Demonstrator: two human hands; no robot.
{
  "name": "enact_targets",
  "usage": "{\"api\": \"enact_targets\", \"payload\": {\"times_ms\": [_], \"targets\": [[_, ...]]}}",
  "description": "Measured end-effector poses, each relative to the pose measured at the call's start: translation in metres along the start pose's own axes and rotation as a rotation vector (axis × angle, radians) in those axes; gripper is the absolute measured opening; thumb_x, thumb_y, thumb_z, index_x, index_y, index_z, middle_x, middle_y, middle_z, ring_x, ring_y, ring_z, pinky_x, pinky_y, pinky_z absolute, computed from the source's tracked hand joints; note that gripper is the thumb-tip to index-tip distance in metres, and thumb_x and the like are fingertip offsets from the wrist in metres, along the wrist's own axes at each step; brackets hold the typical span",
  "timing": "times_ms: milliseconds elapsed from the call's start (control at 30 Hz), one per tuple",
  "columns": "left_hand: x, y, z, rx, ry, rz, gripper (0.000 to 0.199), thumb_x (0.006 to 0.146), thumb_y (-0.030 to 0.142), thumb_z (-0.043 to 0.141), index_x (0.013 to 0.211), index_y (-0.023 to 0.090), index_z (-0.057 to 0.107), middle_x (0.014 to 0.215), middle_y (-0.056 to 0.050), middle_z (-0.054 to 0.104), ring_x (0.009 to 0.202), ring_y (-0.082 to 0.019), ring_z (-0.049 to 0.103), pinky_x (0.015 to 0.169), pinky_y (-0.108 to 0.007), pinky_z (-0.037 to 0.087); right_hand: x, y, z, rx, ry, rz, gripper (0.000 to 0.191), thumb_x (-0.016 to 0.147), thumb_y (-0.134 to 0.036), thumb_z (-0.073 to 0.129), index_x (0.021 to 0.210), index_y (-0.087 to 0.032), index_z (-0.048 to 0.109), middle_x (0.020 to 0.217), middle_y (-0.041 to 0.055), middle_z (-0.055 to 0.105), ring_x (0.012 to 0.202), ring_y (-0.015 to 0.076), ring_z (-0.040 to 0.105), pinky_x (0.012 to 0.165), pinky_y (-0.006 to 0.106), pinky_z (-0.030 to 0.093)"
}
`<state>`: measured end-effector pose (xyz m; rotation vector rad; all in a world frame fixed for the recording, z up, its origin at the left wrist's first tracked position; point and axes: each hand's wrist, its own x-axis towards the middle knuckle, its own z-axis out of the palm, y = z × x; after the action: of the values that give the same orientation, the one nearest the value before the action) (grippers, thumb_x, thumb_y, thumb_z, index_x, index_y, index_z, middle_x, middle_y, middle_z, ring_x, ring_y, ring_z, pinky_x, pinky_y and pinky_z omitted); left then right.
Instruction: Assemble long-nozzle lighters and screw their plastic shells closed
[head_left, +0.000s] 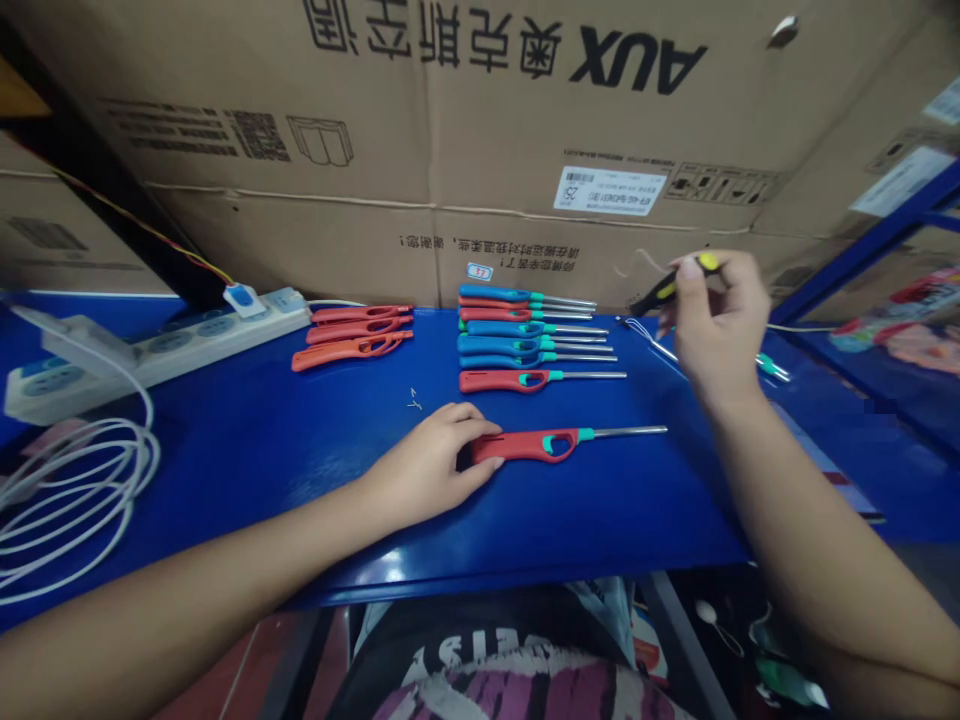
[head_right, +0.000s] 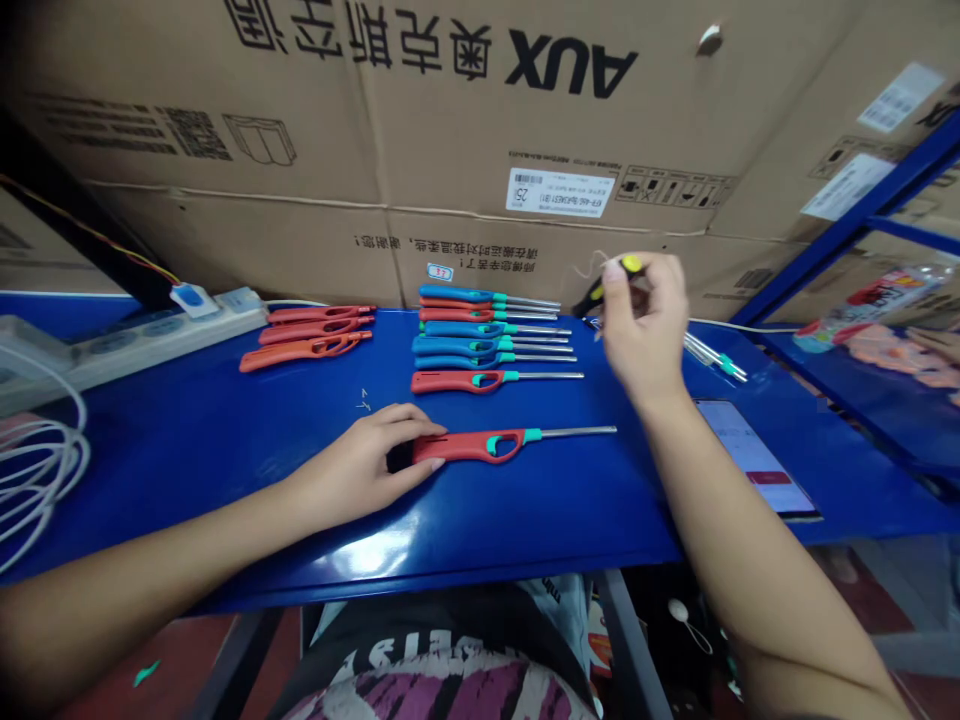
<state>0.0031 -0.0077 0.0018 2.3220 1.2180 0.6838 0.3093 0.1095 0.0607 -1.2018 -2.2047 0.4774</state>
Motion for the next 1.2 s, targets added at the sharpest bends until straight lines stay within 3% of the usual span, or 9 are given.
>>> {"api": "enact_targets", "payload": {"times_ms": [167, 333, 467, 667, 867, 1033, 1200], "targets": [[0.000, -0.003, 0.005, -0.025, 0.019, -0.006, 0.025, 0.091, 0.025, 0.070, 0.115, 0.019, 0.070, 0.107, -0.008, 0.067, 0.104, -0.025, 0.064, 0.095, -0.044, 0.054, 0.011, -0.060, 0.050, 0.324, -0.038, -0.077, 0.045, 0.091, -0.065, 0.058, 0.113, -0.026, 0.052, 0.089, 0.0049, 0.067, 0.075, 0.0188, 0.068, 0.060, 0.029, 0.055], [-0.001, -0.003, 0.008, -0.038, 0.040, -0.007, 0.024, 0.089, 0.023, 0.072, 0.112, 0.018, 0.070, 0.103, -0.008, 0.065, 0.099, -0.024, 0.063, 0.092, -0.041, 0.055, 0.018, -0.105, 0.088, 0.696, -0.004, -0.151, 0.037, 0.098, -0.061, 0.049, 0.112, -0.029, 0.041, 0.102, 0.0026, 0.064, 0.061, 0.0120, 0.065, 0.050, 0.027, 0.056], [-0.005, -0.002, 0.010, -0.004, 0.035, 0.022, 0.025, 0.092, 0.026, 0.067, 0.116, 0.017, 0.069, 0.112, -0.010, 0.065, 0.109, -0.027, 0.061, 0.099, -0.043, 0.053, 0.025, -0.115, 0.112, 0.744, -0.095, -0.156, 0.036, 0.096, -0.057, 0.056, 0.110, -0.028, 0.042, 0.096, 0.0005, 0.061, 0.058, 0.0092, 0.061, 0.046, 0.023, 0.054], [-0.008, 0.000, 0.009, -0.041, 0.016, 0.037, 0.032, 0.093, 0.024, 0.062, 0.124, 0.020, 0.067, 0.132, -0.013, 0.060, 0.126, -0.030, 0.054, 0.110, -0.049, 0.047, 0.023, -0.109, 0.133, 0.753, -0.145, -0.146, 0.033, 0.095, -0.054, 0.059, 0.109, -0.027, 0.047, 0.089, -0.0008, 0.061, 0.062, 0.0107, 0.062, 0.048, 0.023, 0.054], [-0.008, 0.001, 0.009, -0.057, 0.009, 0.046, 0.033, 0.093, 0.021, 0.061, 0.125, 0.018, 0.067, 0.124, -0.013, 0.063, 0.121, -0.030, 0.057, 0.106, -0.048, 0.050, 0.021, -0.112, 0.129, 0.796, -0.060, -0.173, 0.028, 0.096, -0.048, 0.060, 0.105, -0.025, 0.049, 0.092, -0.0007, 0.064, 0.057, 0.0080, 0.060, 0.048, 0.022, 0.054], [-0.006, -0.003, 0.012, -0.095, -0.002, 0.073, 0.032, 0.095, 0.020, 0.062, 0.126, 0.015, 0.066, 0.115, -0.011, 0.065, 0.112, -0.025, 0.059, 0.104, -0.042, 0.050, 0.024, -0.111, 0.098, 0.829, 0.160, -0.219, 0.028, 0.093, -0.046, 0.067, 0.100, -0.025, 0.050, 0.089, -0.0022, 0.068, 0.048, 0.0069, 0.059, 0.041, 0.020, 0.052], [-0.004, -0.005, 0.013, -0.144, -0.007, 0.082, 0.034, 0.092, 0.021, 0.068, 0.126, 0.015, 0.066, 0.116, -0.010, 0.066, 0.112, -0.025, 0.061, 0.102, -0.041, 0.051, 0.018, -0.096, 0.065, 0.893, 0.366, -0.172, 0.023, 0.087, -0.040, 0.074, 0.093, -0.025, 0.057, 0.081, -0.0029, 0.068, 0.040, 0.0059, 0.051, 0.031, 0.019, 0.039]]}}
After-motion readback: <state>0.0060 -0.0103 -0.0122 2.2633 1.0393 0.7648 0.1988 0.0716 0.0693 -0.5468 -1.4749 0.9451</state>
